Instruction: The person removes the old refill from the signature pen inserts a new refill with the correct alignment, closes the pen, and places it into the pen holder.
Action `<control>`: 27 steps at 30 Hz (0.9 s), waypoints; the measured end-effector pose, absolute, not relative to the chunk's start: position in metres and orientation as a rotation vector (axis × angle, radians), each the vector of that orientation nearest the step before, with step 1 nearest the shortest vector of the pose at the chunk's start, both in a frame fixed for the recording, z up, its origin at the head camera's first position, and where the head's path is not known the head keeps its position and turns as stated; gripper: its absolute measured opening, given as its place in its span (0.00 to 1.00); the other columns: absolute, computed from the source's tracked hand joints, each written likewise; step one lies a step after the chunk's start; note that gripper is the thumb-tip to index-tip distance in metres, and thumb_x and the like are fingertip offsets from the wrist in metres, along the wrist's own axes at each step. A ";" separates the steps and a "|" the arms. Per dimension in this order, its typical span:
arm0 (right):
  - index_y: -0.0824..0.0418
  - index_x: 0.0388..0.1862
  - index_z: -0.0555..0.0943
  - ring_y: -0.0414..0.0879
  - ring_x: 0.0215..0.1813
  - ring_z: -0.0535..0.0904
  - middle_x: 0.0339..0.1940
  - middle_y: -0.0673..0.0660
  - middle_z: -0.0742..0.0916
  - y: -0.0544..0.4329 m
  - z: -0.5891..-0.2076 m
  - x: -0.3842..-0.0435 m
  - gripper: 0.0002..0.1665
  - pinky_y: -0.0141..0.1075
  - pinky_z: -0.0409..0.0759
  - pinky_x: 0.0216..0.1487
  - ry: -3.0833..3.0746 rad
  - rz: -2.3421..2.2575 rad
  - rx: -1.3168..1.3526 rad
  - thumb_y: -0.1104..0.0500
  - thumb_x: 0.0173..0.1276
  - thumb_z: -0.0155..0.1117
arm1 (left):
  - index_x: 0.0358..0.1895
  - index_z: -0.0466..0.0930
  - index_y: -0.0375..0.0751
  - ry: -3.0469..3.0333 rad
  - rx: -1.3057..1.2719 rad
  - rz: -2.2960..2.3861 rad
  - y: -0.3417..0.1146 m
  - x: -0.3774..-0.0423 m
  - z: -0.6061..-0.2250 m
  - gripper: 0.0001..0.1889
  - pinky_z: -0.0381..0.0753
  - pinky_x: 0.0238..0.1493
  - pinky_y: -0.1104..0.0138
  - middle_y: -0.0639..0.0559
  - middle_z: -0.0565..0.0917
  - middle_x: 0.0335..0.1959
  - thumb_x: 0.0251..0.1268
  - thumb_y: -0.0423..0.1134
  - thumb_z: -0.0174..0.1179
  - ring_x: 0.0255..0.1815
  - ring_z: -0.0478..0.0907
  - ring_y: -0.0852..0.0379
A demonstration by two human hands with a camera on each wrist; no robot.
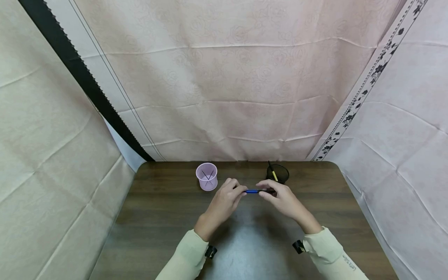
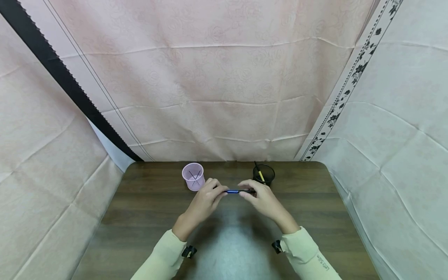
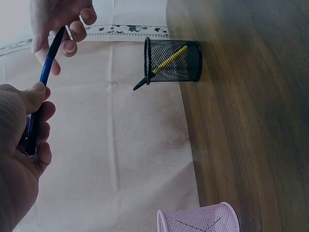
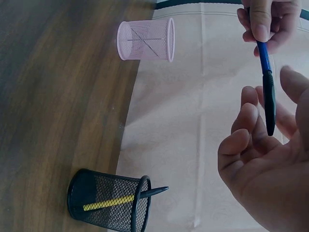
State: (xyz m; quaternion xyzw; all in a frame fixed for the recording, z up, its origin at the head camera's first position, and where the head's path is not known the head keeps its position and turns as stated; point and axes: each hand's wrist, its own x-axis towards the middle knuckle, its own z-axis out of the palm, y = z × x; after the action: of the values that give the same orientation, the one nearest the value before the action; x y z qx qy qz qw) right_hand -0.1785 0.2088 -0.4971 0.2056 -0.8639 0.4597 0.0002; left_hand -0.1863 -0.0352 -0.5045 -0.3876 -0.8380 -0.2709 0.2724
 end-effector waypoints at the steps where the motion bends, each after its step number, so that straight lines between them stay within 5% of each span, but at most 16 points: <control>1: 0.50 0.58 0.83 0.39 0.42 0.84 0.46 0.50 0.89 0.209 -0.497 -0.179 0.14 0.34 0.82 0.40 -2.720 1.438 0.644 0.53 0.77 0.64 | 0.42 0.88 0.41 -2.254 -1.042 -0.730 -0.035 -0.186 -0.505 0.06 0.75 0.38 0.70 0.53 0.77 0.33 0.63 0.32 0.71 0.37 0.73 0.57; 13: 0.55 0.43 0.88 0.36 0.34 0.77 0.37 0.47 0.89 0.207 -0.494 -0.179 0.08 0.32 0.78 0.36 -2.730 1.290 0.650 0.56 0.77 0.64 | 0.42 0.88 0.41 -2.248 -1.046 -0.720 -0.036 -0.186 -0.504 0.05 0.76 0.39 0.70 0.53 0.78 0.33 0.65 0.33 0.70 0.37 0.74 0.57; 27: 0.50 0.42 0.84 0.37 0.35 0.78 0.36 0.44 0.86 0.204 -0.494 -0.177 0.06 0.31 0.78 0.36 -2.658 1.300 0.713 0.62 0.71 0.70 | 0.42 0.88 0.42 -2.262 -1.045 -0.728 -0.037 -0.186 -0.504 0.04 0.76 0.39 0.70 0.54 0.78 0.33 0.68 0.34 0.68 0.38 0.74 0.57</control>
State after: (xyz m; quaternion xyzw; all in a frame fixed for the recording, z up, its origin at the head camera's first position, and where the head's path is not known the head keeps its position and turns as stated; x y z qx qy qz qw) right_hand -0.1772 0.2041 -0.4935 0.2340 -0.8723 0.4265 0.0488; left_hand -0.1856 -0.0370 -0.5037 -0.3875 -0.8391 -0.2702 0.2696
